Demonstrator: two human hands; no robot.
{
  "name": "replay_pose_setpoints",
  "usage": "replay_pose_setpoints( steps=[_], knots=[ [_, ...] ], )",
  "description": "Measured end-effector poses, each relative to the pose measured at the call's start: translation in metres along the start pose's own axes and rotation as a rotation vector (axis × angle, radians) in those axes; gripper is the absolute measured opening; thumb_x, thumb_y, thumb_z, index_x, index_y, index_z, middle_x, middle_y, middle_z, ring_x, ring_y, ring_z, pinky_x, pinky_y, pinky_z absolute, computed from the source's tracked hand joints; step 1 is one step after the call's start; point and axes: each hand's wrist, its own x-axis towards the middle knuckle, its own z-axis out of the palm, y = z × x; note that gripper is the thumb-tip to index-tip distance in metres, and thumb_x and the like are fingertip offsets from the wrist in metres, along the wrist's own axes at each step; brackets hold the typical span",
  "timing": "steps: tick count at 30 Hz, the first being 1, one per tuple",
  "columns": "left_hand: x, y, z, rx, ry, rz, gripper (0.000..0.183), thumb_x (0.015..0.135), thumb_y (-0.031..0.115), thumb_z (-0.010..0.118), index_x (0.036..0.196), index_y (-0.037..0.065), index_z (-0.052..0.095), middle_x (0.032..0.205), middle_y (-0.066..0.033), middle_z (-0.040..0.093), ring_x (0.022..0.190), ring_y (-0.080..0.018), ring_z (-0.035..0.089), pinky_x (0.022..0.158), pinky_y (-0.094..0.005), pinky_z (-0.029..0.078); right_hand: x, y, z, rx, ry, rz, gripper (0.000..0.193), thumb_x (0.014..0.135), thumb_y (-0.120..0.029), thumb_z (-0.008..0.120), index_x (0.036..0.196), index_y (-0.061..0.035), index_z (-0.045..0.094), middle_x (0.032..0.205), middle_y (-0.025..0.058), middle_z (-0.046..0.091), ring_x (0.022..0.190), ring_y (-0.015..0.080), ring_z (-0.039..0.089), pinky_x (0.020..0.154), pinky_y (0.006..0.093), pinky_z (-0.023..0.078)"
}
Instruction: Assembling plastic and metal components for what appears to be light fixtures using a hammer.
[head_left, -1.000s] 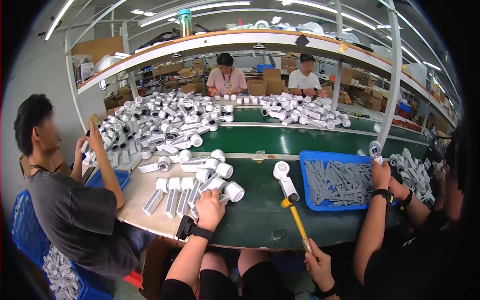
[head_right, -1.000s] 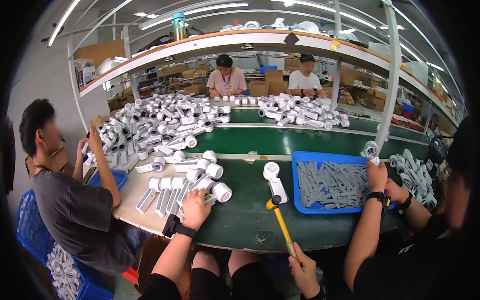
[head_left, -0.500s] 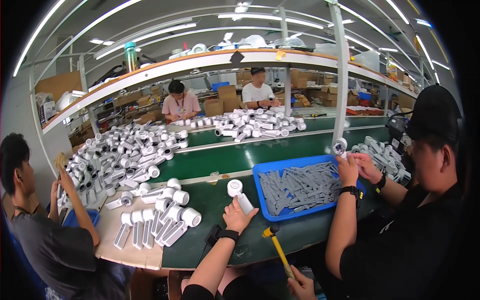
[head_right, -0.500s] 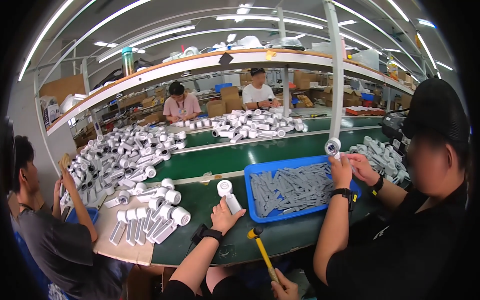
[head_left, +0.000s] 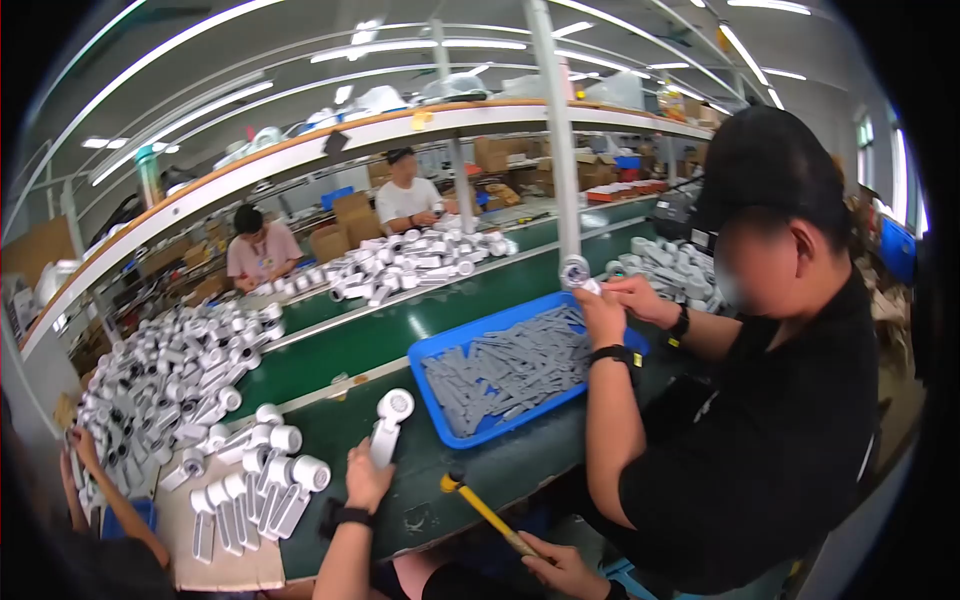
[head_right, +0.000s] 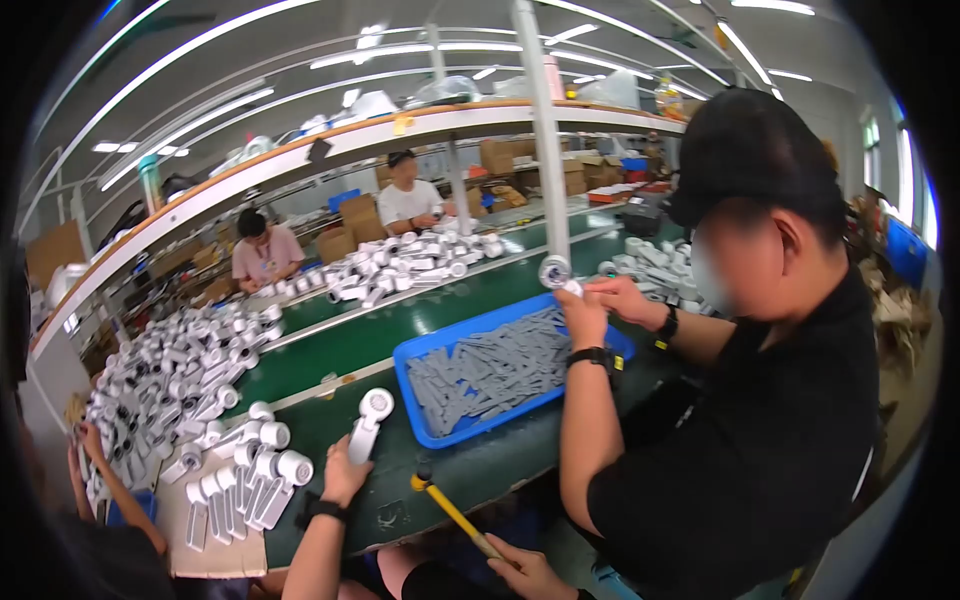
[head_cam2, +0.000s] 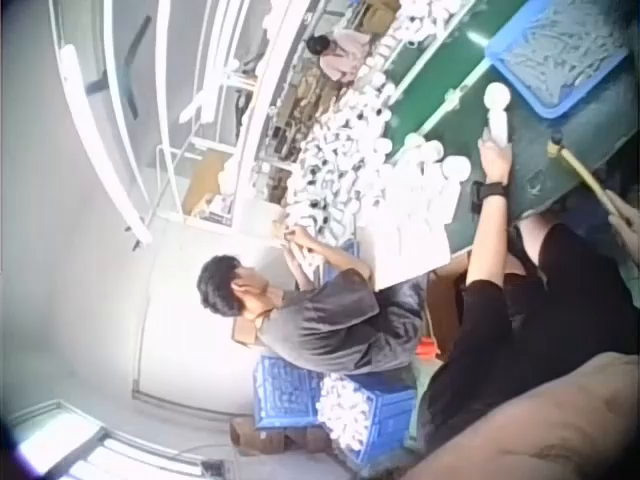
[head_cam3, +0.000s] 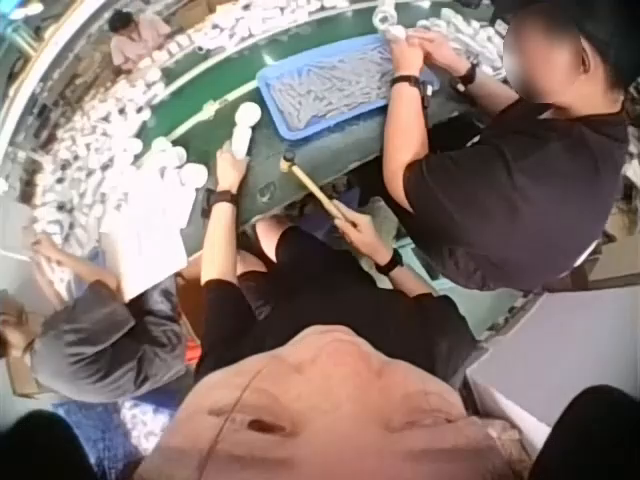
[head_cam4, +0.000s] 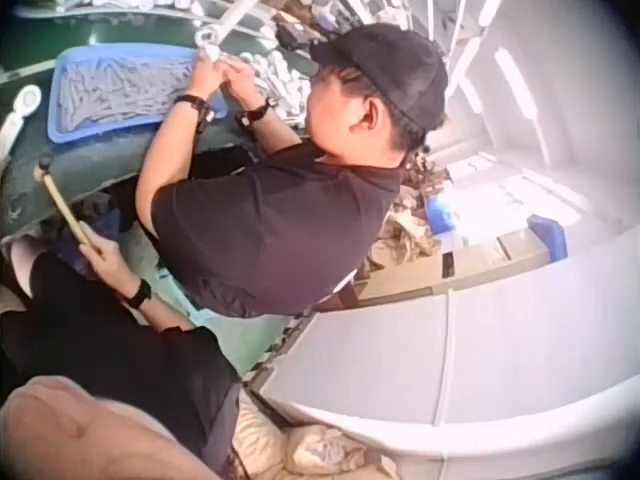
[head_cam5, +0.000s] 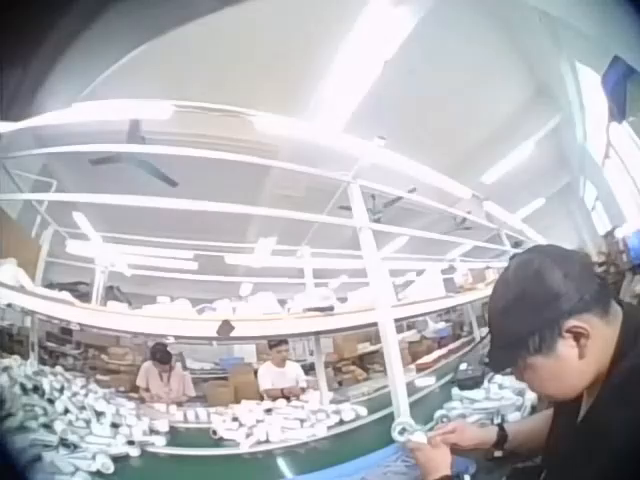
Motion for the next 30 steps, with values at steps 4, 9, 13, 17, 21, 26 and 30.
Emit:
replay_pose_setpoints(
  steps=[4,9,13,17,21,26,30],
  knots=[
    [-0.055,0.009,-0.056,-0.072,-0.032,0.092,0.075,0.069,0.006,0.079,0.137,0.003,0.049,0.12,-0.0254,0.057,0.114,-0.0448,0.054,0.098,-0.0456,0.047,0.002,-0.006,0.009,-0.043,-0.053,-0.097,0.049,0.1,-0.019,0.061,0.146,-0.0077,0.049,0.081,-0.0001,0.06,0.066,0.0049,0.049,0.058,0.0259,0.043],
    [-0.113,0.012,-0.083,-0.064,-0.028,0.136,0.059,0.078,0.005,0.074,0.133,0.002,0.054,0.116,-0.0257,0.059,0.106,-0.0444,0.057,0.091,-0.0476,0.048,0.009,-0.015,0.017,-0.07,-0.22,0.144,0.052,0.098,-0.013,0.061,0.147,-0.0062,0.046,0.079,-0.0007,0.063,0.064,0.0039,0.055,0.06,0.0207,0.045],
    [-0.125,0.018,-0.088,-0.187,0.087,0.128,0.034,0.089,0.012,0.068,0.12,-0.001,0.063,0.106,-0.0273,0.065,0.102,-0.0428,0.061,0.088,-0.0453,0.05,0.031,-0.024,0.03,-0.254,-0.309,-0.08,0.05,0.098,-0.017,0.061,0.145,-0.0073,0.048,0.091,0.0157,0.064,0.08,0.0207,0.063,0.077,0.0305,0.05],
    [-0.131,0.007,-0.092,-0.189,0.179,0.08,0.026,0.087,0.016,0.071,0.106,-0.001,0.068,0.095,-0.0215,0.068,0.09,-0.0397,0.065,0.082,-0.0447,0.051,0.056,-0.044,0.04,-0.336,-0.32,-0.159,0.048,0.094,-0.013,0.066,0.139,-0.0036,0.054,0.1,0.015,0.068,0.085,0.0151,0.065,0.078,0.028,0.05],
    [-0.127,0.014,-0.087,-0.132,0.196,0.126,0.029,0.087,0.021,0.071,0.108,0.002,0.069,0.093,-0.0196,0.068,0.088,-0.0385,0.064,0.078,-0.0467,0.05,0.069,-0.055,0.036,-0.466,-0.313,-0.167,0.049,0.092,-0.009,0.068,0.139,-0.0019,0.054,0.096,0.0107,0.068,0.078,0.0104,0.059,0.072,0.0255,0.049],
    [-0.135,0.013,-0.092,-0.013,0.227,0.172,0.033,0.09,0.022,0.067,0.115,0.0,0.064,0.094,-0.0152,0.068,0.091,-0.0333,0.063,0.078,-0.0441,0.047,0.071,-0.057,0.037,-0.44,-0.324,-0.061,0.049,0.091,-0.006,0.066,0.139,-0.0013,0.054,0.081,0.0023,0.06,0.069,0.0052,0.053,0.063,0.022,0.044],
    [-0.133,0.026,-0.097,0.001,0.268,0.164,0.04,0.09,0.025,0.067,0.121,0.0,0.063,0.097,-0.0153,0.067,0.095,-0.033,0.062,0.082,-0.0427,0.047,0.07,-0.05,0.033,-0.395,-0.305,0.01,0.05,0.092,-0.005,0.065,0.14,-0.0027,0.053,0.079,-0.0004,0.058,0.061,0.0045,0.051,0.055,0.0207,0.042]
  ],
)
